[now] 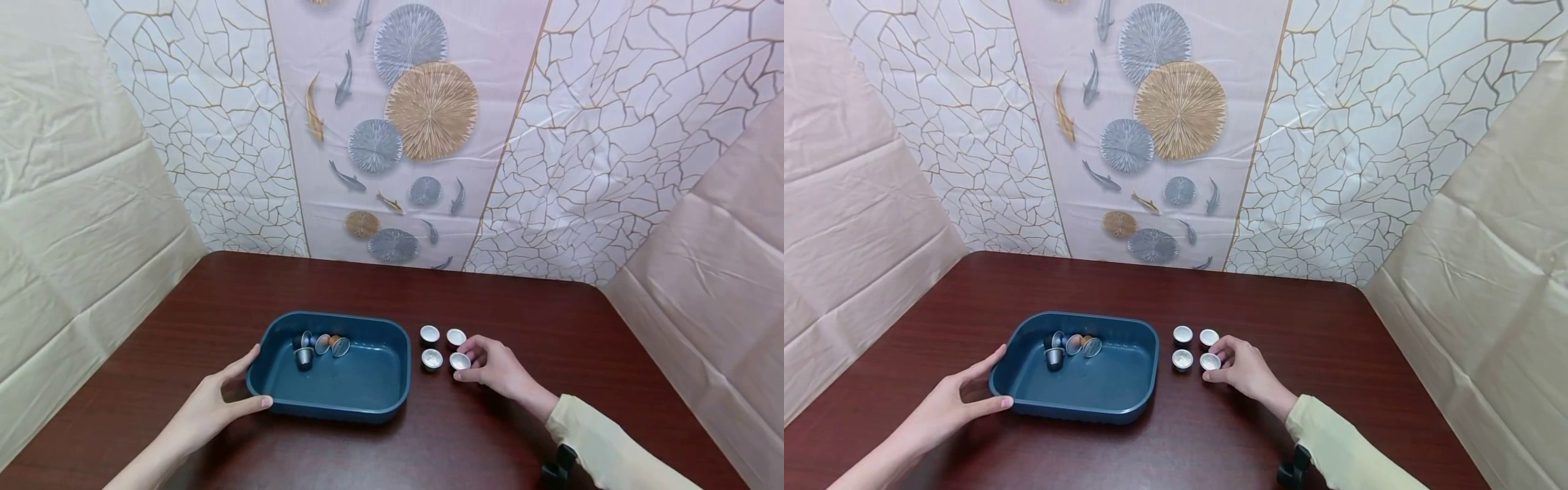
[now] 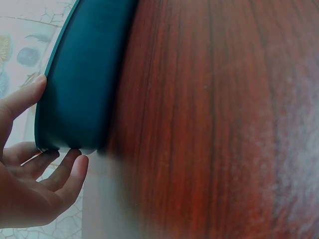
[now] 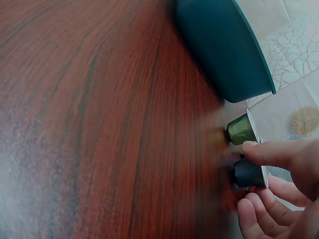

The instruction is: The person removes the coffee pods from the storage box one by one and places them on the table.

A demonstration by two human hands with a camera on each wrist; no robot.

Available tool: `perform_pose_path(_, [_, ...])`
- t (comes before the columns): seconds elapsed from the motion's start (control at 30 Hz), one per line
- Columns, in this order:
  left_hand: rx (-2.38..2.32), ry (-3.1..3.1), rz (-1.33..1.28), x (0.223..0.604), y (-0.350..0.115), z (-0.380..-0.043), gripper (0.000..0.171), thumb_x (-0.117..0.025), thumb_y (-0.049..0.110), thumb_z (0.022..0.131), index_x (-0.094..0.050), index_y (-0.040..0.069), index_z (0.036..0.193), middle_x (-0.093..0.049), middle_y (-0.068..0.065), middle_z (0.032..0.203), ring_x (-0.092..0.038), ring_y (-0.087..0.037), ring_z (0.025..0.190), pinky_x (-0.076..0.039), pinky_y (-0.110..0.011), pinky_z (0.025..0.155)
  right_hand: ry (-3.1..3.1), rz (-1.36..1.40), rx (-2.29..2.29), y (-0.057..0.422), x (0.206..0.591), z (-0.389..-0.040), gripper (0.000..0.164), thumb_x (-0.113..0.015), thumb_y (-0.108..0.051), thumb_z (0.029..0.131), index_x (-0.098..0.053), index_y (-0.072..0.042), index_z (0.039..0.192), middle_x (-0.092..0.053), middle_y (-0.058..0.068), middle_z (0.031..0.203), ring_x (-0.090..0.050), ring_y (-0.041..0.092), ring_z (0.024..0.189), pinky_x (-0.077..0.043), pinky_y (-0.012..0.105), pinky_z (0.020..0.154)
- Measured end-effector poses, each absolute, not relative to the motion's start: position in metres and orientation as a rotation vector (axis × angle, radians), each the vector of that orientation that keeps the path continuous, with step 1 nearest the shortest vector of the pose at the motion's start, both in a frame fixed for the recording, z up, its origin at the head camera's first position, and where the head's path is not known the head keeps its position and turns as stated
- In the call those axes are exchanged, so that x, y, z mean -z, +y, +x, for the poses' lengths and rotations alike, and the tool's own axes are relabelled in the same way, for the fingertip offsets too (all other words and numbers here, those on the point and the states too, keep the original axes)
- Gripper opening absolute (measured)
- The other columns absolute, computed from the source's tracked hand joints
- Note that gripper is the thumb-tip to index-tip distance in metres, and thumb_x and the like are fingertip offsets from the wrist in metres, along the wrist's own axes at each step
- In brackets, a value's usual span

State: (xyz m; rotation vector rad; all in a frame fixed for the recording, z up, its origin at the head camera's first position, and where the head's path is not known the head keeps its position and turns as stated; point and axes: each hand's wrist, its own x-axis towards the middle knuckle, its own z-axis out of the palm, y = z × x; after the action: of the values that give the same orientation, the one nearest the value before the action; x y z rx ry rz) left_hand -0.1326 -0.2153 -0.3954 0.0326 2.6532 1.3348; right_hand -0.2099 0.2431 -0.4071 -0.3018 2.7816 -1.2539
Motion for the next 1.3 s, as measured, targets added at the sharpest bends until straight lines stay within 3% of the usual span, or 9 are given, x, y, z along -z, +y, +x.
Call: perform_pose_path(1.3, [-1.346,2.647,0.027,0.3961,-0.2156,-0.1324,0.094,-0.077,0.044,0.083,-0.025,0.020,0.158,-0.036,-0.023,0.157,-0.050,-0.043,0.134,-0.052,-0.050,0.098,2.830,-0.329,1.218,0.2429,0.4038,-0.2045,0.039,-0.087,-0.015,0.072,-0.066,-0.004,0.103,-0.068,0.009,0.091,-0.060,0.013,0.070,-0.047,0.023,0.057])
